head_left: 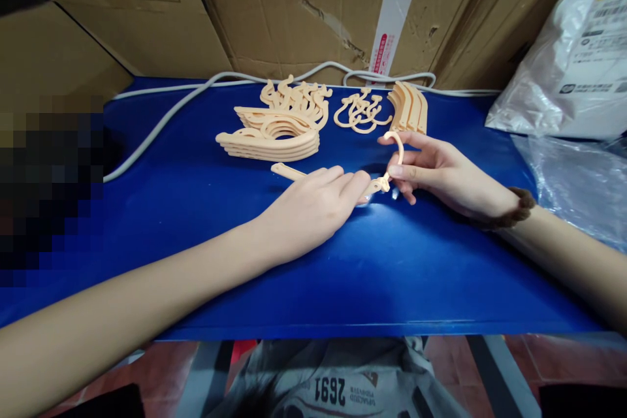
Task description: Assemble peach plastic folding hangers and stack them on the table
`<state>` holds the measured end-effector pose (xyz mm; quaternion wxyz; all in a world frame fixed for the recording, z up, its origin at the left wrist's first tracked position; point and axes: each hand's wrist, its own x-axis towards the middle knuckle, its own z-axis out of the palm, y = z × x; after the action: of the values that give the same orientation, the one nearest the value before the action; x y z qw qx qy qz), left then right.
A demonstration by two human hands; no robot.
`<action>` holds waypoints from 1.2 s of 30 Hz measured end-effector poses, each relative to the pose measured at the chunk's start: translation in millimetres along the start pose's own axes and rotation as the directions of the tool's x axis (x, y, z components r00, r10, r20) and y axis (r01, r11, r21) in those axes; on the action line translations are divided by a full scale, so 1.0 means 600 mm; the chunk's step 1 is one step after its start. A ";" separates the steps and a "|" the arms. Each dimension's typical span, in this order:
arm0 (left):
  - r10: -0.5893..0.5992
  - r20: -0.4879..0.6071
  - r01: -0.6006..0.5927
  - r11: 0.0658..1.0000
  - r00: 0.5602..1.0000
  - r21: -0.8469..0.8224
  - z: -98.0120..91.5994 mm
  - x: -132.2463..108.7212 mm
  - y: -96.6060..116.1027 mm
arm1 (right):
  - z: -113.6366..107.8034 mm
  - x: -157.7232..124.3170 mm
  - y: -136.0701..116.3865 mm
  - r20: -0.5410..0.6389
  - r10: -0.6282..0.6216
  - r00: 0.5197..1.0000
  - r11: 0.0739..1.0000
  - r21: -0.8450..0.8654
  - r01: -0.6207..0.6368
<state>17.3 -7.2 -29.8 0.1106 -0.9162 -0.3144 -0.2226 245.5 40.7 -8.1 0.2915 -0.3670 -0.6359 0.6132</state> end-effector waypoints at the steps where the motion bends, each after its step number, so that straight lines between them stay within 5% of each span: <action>1: 0.015 -0.009 -0.015 0.999 1.000 0.036 0.000 0.000 0.000 | 0.000 0.000 0.000 0.001 0.000 1.000 1.000 -0.004 0.000; 22: -0.012 0.046 0.003 0.983 0.999 0.185 0.007 0.000 0.003 | -0.002 -0.005 -0.002 -0.011 -0.102 0.995 0.978 -0.183 0.098; 29: -0.106 0.000 0.104 0.973 0.994 0.207 -0.005 0.007 -0.019 | 0.026 -0.018 -0.008 0.078 -0.132 0.988 0.903 -0.401 0.153; 36: -0.097 0.013 0.096 0.991 0.995 0.097 -0.014 0.006 -0.010 | 0.019 -0.009 -0.003 0.022 0.001 1.000 0.992 -0.129 0.002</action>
<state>13.1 -3.5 -20.1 0.1408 -0.8954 -0.3696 -0.2044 238.9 29.6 -6.5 0.2605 -0.3782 -0.6775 0.5746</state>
